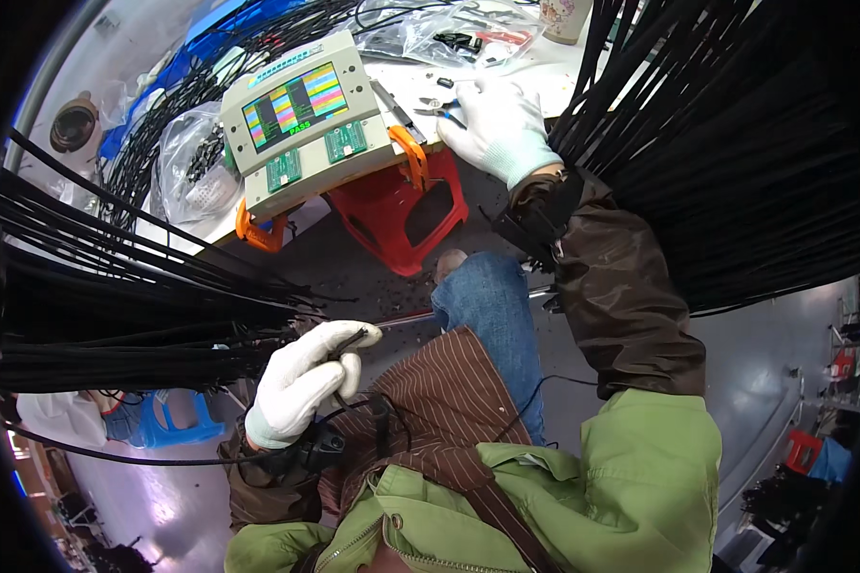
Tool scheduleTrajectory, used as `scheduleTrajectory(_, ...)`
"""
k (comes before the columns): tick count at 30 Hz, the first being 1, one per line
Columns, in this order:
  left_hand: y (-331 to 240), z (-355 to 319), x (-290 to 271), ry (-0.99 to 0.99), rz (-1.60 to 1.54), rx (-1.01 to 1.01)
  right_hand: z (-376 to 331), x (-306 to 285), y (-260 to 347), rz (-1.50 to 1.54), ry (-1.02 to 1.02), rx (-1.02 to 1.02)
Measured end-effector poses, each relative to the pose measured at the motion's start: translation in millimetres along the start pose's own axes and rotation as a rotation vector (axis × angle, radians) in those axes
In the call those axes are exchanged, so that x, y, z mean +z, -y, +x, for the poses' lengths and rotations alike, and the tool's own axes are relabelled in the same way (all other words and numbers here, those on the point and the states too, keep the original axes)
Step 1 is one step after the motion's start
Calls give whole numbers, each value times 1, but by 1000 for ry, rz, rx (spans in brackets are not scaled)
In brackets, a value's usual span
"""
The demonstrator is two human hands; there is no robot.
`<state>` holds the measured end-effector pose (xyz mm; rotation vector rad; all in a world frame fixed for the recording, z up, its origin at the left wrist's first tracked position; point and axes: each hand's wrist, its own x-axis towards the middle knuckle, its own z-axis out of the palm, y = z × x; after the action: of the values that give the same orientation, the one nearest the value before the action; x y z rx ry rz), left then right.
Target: The worker is seen assembling wire harnesses by stripping insulation and crimping connectors at a workstation.
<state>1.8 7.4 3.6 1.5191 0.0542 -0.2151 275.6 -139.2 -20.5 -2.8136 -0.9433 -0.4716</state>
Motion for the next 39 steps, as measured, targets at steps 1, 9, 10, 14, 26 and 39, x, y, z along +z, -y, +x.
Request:
scheduleTrajectory(1,-2,0,0,52,19,46,1,3,2,-19,-81,-43)
scheduleTrajectory(9,-23,1,4,-59,30,-211,-43,-57,43,914,51,-460)
scheduleTrajectory(10,-24,2,4,-49,74,-216,-54,-64,53,920,61,-458)
scheduleTrajectory(14,-13,-2,7,-47,261,-111,-77,-79,71,1163,456,-520)
scheduleTrajectory(26,10,2,11,-160,657,532,-99,-91,91,1270,677,-343)
scheduleTrajectory(39,5,2,6,-367,610,328,-89,-60,79,1183,382,-524)
